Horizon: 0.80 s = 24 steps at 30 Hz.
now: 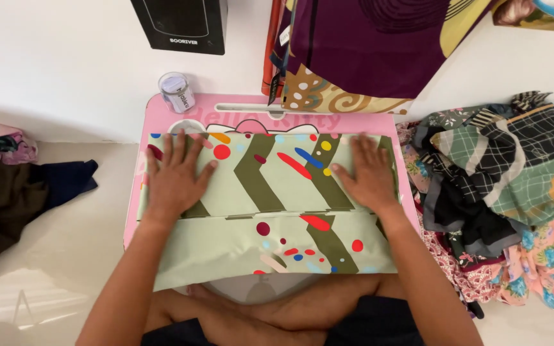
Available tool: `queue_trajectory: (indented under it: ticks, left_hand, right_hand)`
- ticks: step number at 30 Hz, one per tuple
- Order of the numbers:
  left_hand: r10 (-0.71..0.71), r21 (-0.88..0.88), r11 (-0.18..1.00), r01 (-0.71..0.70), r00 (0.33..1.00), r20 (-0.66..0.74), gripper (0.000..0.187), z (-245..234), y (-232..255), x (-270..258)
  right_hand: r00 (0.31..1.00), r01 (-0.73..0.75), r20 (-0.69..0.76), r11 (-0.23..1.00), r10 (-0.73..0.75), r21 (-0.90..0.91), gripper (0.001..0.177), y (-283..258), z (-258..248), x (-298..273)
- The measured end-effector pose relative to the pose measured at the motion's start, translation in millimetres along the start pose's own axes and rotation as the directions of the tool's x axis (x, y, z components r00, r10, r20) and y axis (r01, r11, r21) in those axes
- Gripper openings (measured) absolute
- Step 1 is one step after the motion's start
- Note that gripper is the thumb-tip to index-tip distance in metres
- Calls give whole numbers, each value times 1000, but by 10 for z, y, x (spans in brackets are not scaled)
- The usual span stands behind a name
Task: Inspecting, folding, and cleaning a piece of fabric using a lint roller.
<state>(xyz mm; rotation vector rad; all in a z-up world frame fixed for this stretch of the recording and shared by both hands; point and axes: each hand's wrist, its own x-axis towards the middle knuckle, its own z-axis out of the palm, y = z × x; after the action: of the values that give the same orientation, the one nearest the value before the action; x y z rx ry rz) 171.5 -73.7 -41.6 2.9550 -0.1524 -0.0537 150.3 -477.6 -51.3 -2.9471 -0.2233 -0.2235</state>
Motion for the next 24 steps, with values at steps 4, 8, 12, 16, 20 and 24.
queue_trajectory:
  ticks: [4, 8, 12, 16, 20, 24]
  left_hand:
    - [-153, -31, 987, 156, 986, 69, 77, -73, -315, 12]
    - [-191, -65, 978, 197, 977, 91, 81, -143, -348, -11]
    - [-196, -81, 976, 203, 977, 82, 80, -114, -369, -40]
    - [-141, -130, 983, 126, 984, -105, 72, -277, -320, -431]
    - [64, -143, 982, -123, 931, -360, 51, -230, -403, -1025]
    - [130, -59, 979, -196, 818, -561, 34, 28, -711, -1275]
  right_hand:
    - [969, -208, 134, 978, 208, -15, 88, 186, -30, -30]
    - [954, -256, 164, 967, 251, 12, 90, 181, -14, -31]
    - [951, -252, 191, 967, 242, 32, 90, 218, -77, -70]
    - [999, -36, 21, 938, 31, 344, 67, 268, -302, -390]
    - [980, 134, -190, 900, -59, 414, 56, 483, -445, -899]
    - [983, 137, -171, 893, -69, 429, 48, 550, -483, -1151]
